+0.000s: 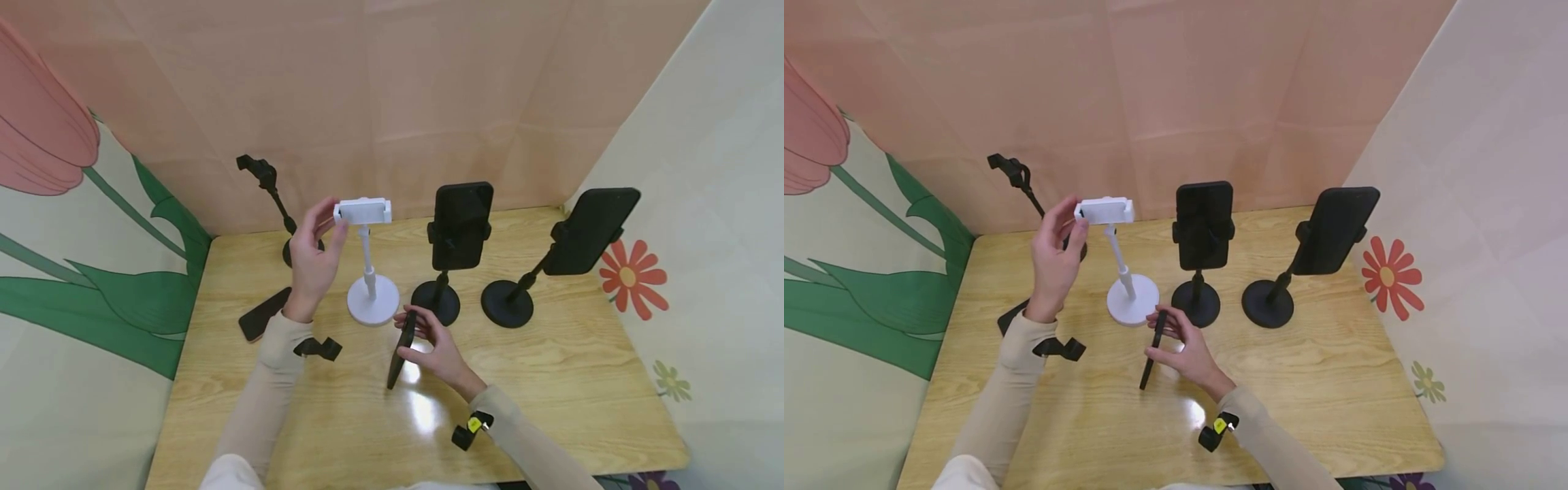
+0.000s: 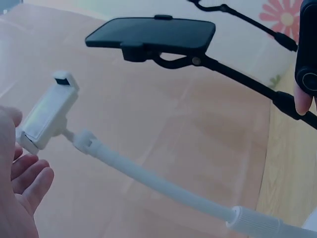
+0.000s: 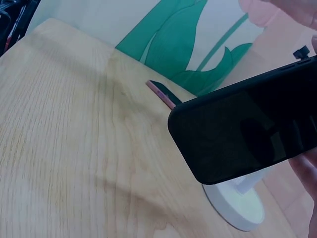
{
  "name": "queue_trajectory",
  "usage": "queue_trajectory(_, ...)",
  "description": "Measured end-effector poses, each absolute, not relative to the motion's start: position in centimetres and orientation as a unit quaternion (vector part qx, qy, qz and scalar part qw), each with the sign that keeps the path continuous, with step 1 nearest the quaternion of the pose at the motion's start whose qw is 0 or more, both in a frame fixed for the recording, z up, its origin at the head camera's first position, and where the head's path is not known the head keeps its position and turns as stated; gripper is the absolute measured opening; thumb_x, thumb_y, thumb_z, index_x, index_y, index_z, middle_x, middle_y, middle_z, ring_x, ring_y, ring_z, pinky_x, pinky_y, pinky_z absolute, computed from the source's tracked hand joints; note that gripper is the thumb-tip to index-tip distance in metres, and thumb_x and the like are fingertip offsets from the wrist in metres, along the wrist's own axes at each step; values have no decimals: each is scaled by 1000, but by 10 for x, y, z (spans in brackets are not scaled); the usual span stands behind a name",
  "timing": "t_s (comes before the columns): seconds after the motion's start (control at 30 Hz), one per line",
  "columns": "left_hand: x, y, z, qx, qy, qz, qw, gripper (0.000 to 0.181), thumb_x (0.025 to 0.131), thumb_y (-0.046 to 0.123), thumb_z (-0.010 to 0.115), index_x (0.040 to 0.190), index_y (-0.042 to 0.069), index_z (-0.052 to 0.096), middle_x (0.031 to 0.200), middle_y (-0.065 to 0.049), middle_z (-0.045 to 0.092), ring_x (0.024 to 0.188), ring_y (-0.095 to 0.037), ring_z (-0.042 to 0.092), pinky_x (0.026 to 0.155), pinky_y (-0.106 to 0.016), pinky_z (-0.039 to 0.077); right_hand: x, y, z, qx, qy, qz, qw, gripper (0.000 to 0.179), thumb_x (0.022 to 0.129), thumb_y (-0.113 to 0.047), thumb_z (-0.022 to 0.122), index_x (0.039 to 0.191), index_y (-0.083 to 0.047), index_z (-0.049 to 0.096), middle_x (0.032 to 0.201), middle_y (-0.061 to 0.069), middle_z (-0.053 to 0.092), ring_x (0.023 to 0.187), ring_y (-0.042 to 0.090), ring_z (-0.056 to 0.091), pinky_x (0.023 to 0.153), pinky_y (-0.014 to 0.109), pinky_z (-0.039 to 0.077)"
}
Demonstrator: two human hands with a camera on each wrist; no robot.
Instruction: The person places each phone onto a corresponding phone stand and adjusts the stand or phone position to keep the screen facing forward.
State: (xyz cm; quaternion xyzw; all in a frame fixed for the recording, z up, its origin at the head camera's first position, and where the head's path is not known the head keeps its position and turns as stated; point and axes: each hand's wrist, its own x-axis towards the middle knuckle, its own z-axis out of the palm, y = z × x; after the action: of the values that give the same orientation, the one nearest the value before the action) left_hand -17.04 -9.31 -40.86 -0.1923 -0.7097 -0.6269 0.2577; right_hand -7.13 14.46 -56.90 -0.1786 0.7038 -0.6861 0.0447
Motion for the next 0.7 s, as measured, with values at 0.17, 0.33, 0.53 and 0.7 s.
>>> queue_trajectory(0.17, -171, -90, -405, -190, -708, -627, 262, 39, 100, 0, 65, 135, -13, 56, 131, -27, 63, 120, -32, 63, 102, -34, 55, -73, 143, -561, -195, 706, -680, 35, 71, 85, 1, 80, 148, -6, 46, 136, 19, 64, 123, 27, 65, 103, 29, 53)
queue_trajectory(0.33, -170, -90, -405, -183, -709, -630, 259, 39, 99, 1, 66, 135, -12, 57, 127, -25, 64, 116, -30, 65, 100, -32, 56, -76, 137, -538, -231, 705, -670, 16, 74, 83, 3, 81, 148, -6, 47, 135, 18, 65, 121, 30, 66, 103, 31, 54)
queue_trajectory(0.53, -170, -87, -407, -176, -713, -622, 272, 37, 99, 5, 66, 133, -10, 60, 122, -25, 65, 112, -30, 67, 99, -31, 57, -82, 129, -497, -263, 701, -663, -16, 77, 78, 4, 83, 146, -2, 47, 132, 18, 67, 117, 28, 68, 102, 37, 55)
queue_trajectory(0.7, -170, -86, -411, -179, -721, -600, 297, 37, 99, 6, 66, 133, -9, 63, 117, -25, 66, 106, -30, 68, 97, -27, 57, -89, 123, -465, -273, 707, -649, -63, 77, 78, -7, 88, 145, -4, 50, 129, 17, 69, 116, 24, 69, 99, 35, 56)
